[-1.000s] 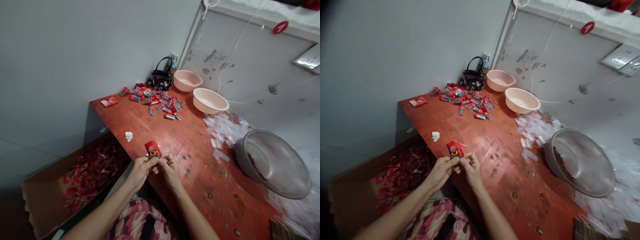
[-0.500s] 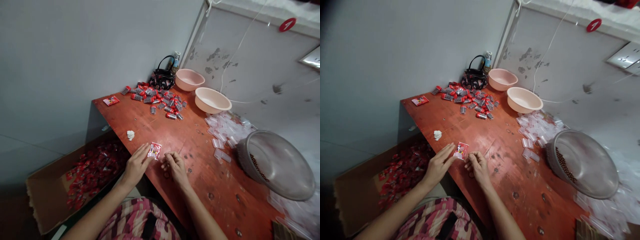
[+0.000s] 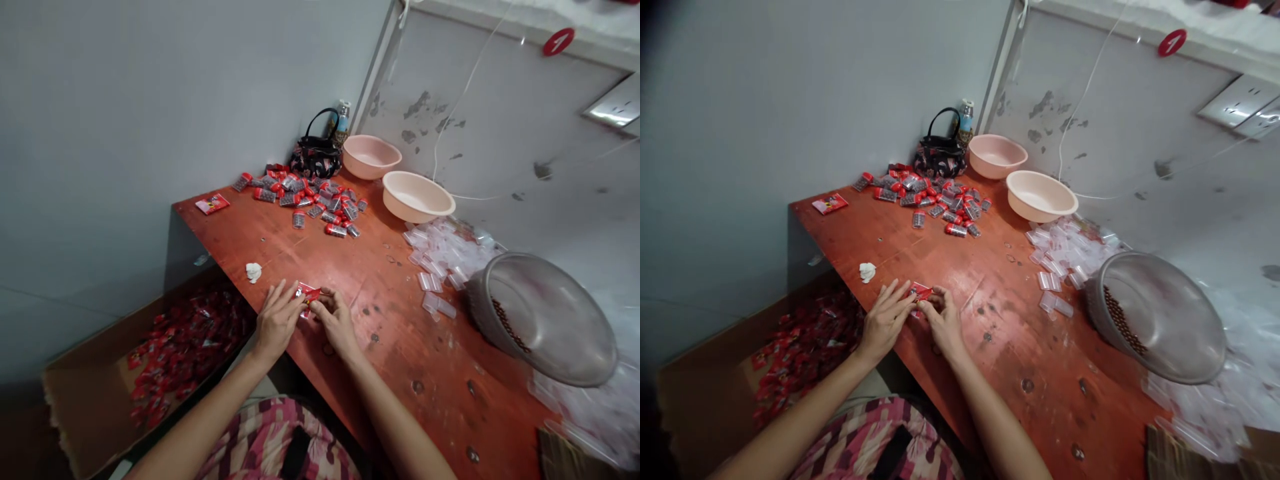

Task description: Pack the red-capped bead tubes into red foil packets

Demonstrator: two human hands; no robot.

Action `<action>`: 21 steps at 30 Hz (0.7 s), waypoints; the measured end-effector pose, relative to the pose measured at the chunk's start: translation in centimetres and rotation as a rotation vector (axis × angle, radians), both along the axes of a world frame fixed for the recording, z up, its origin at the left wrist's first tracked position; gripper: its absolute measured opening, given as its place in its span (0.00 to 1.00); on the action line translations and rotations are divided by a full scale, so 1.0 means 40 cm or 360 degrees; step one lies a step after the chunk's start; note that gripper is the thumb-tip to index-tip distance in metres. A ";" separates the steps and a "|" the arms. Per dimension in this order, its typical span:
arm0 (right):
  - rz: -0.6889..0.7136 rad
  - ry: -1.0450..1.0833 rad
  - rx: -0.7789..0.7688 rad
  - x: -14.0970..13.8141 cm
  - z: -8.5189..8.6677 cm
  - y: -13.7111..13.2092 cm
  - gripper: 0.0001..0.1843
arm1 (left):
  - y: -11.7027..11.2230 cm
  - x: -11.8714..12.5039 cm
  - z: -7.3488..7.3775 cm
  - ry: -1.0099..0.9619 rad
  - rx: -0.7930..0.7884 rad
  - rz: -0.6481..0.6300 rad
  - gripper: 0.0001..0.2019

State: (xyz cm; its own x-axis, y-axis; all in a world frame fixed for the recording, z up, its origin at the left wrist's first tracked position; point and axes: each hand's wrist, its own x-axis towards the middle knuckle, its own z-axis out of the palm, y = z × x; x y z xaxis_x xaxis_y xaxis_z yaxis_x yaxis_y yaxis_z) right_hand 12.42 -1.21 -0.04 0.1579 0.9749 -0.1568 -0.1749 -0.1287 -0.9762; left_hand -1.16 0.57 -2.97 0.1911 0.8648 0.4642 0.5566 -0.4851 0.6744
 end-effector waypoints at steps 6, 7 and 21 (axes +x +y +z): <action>0.0131 0.0113 0.0051 0.012 0.024 0.036 0.17 | 0.000 -0.006 0.058 -0.0764 -0.0882 -0.0129 0.19; 0.0232 0.0069 0.0020 0.017 0.029 0.041 0.18 | 0.004 -0.008 0.064 -0.0893 -0.1093 -0.0196 0.17; 0.0223 -0.2144 0.0116 0.168 0.072 0.446 0.19 | 0.021 -0.037 0.078 -0.1759 -0.1666 0.0153 0.11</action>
